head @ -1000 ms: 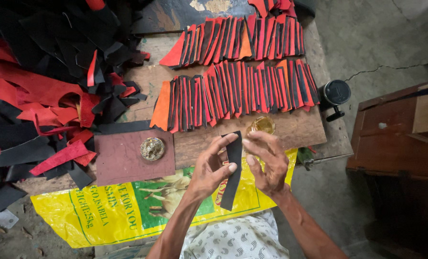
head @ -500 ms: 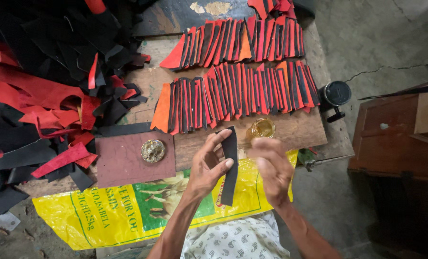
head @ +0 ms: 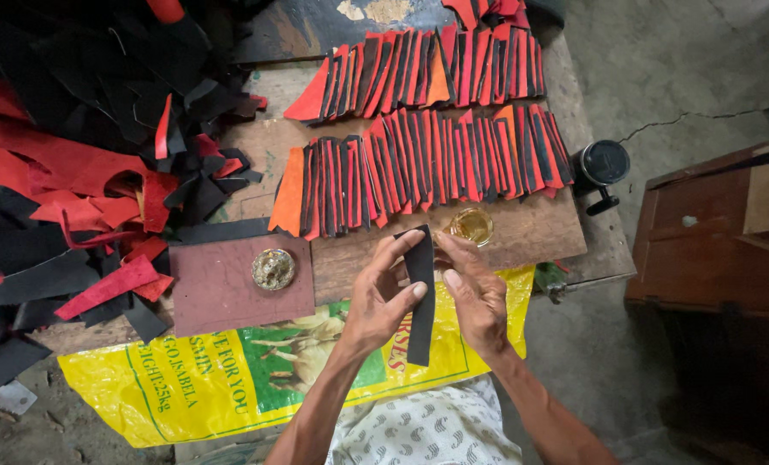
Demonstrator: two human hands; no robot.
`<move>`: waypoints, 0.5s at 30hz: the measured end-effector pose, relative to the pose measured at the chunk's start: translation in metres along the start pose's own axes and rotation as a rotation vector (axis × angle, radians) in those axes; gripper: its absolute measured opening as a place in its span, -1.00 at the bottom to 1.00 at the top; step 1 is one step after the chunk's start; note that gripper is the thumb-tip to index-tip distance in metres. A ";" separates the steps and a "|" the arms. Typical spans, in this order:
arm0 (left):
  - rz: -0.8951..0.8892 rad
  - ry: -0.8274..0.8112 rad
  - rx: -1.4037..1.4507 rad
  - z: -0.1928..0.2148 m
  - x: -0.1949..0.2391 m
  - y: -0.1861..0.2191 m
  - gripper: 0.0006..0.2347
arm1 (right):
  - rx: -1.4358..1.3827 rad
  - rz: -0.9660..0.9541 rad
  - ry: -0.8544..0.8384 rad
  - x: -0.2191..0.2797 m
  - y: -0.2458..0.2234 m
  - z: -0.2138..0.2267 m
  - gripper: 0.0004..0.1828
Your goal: The person repeatedly picks up red and black fabric pieces, applies adhesive from a small container, and presses them together. The assembled pieces are placed in a growing stack on the table. The person handles the pieces one at a time throughout the clip.
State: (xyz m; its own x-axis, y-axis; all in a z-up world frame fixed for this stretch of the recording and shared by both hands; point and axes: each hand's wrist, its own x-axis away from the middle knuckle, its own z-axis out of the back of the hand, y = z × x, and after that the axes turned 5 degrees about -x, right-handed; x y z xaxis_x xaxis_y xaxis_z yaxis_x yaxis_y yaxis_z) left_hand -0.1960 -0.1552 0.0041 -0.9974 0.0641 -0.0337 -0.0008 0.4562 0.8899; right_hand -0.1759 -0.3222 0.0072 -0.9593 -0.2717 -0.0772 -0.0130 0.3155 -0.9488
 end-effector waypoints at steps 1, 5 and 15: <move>0.004 0.006 -0.005 0.000 0.000 -0.001 -0.45 | 0.000 0.005 -0.005 0.000 0.000 0.000 -0.51; -0.029 0.014 -0.044 0.001 0.001 -0.001 -0.47 | 0.057 0.008 -0.005 0.003 0.000 -0.003 -0.52; -0.125 0.062 -0.023 -0.002 0.007 -0.002 -0.44 | -0.116 0.014 0.006 0.029 0.000 -0.018 -0.50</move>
State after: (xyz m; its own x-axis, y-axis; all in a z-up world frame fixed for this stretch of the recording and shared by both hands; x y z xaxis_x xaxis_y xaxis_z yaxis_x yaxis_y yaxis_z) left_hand -0.2026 -0.1570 0.0032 -0.9920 -0.0475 -0.1173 -0.1263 0.4367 0.8907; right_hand -0.2086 -0.3133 0.0106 -0.9613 -0.2612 -0.0879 -0.0318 0.4222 -0.9059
